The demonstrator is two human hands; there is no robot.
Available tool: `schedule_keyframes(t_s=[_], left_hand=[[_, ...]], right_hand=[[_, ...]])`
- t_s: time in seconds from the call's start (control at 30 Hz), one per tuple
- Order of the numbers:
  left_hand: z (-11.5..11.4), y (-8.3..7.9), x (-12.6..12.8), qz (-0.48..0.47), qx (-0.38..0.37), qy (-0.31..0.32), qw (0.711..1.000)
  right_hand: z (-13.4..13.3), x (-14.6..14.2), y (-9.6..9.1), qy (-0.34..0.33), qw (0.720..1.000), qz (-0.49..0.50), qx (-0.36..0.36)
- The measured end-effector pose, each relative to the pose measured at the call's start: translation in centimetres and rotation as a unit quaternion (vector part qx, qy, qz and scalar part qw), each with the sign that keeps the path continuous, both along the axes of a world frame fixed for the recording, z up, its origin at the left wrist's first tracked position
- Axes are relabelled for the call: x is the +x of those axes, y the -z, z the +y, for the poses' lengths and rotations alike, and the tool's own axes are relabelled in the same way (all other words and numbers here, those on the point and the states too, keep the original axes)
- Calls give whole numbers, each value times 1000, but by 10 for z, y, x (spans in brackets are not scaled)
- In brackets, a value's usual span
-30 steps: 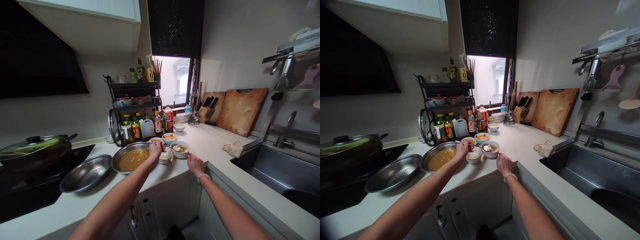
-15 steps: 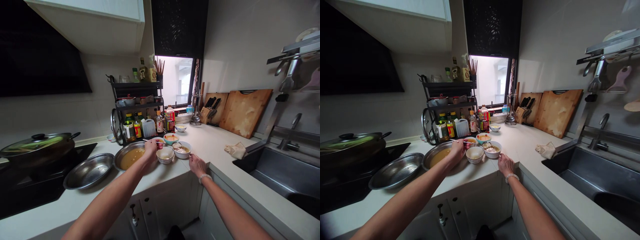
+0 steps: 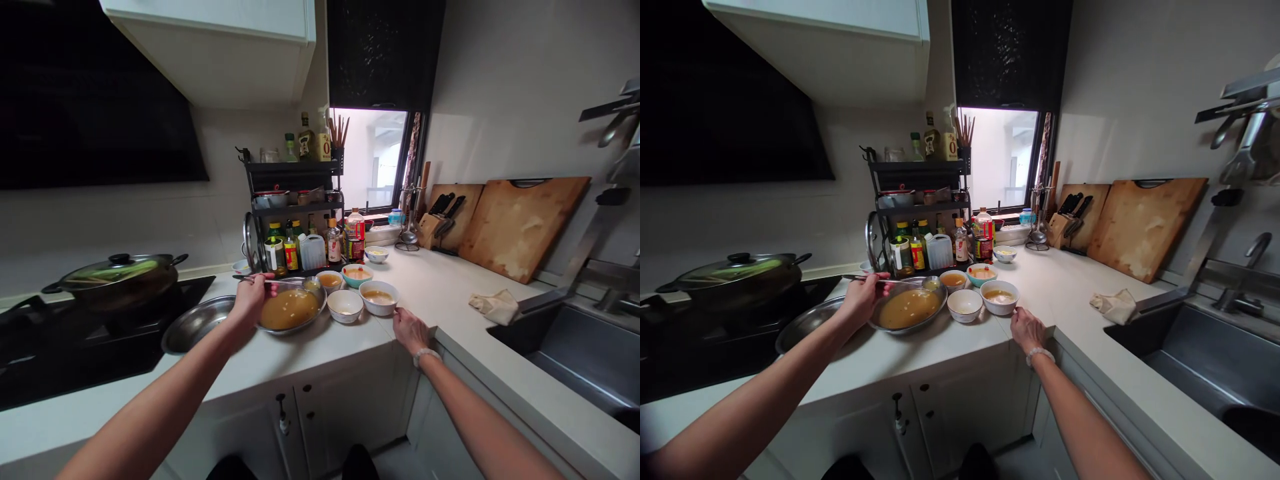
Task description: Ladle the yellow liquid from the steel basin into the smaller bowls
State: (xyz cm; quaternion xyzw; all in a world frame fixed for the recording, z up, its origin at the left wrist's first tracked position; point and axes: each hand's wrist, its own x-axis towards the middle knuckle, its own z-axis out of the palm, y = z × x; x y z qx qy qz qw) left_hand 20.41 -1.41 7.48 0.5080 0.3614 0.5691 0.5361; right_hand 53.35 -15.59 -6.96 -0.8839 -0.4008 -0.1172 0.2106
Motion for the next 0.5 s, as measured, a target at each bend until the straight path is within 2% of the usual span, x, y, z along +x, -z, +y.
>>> schedule_keyframes(t_s=[0.1,0.3,0.43,0.5], left_hand=[[-3,8,-18,76,88,-19,993],[-17,24,-36,230,213,-3,950],[-17,34,-36,264,317,11,911],[-15,35,-29,250,317,-8,915]], right_hand=[[1,1,1,-2,1000,0,1],[1,1,2,2,1000,-2,5],[1,1,2,0,1000,-7,7],[1,1,2,1,1000,-6,4]])
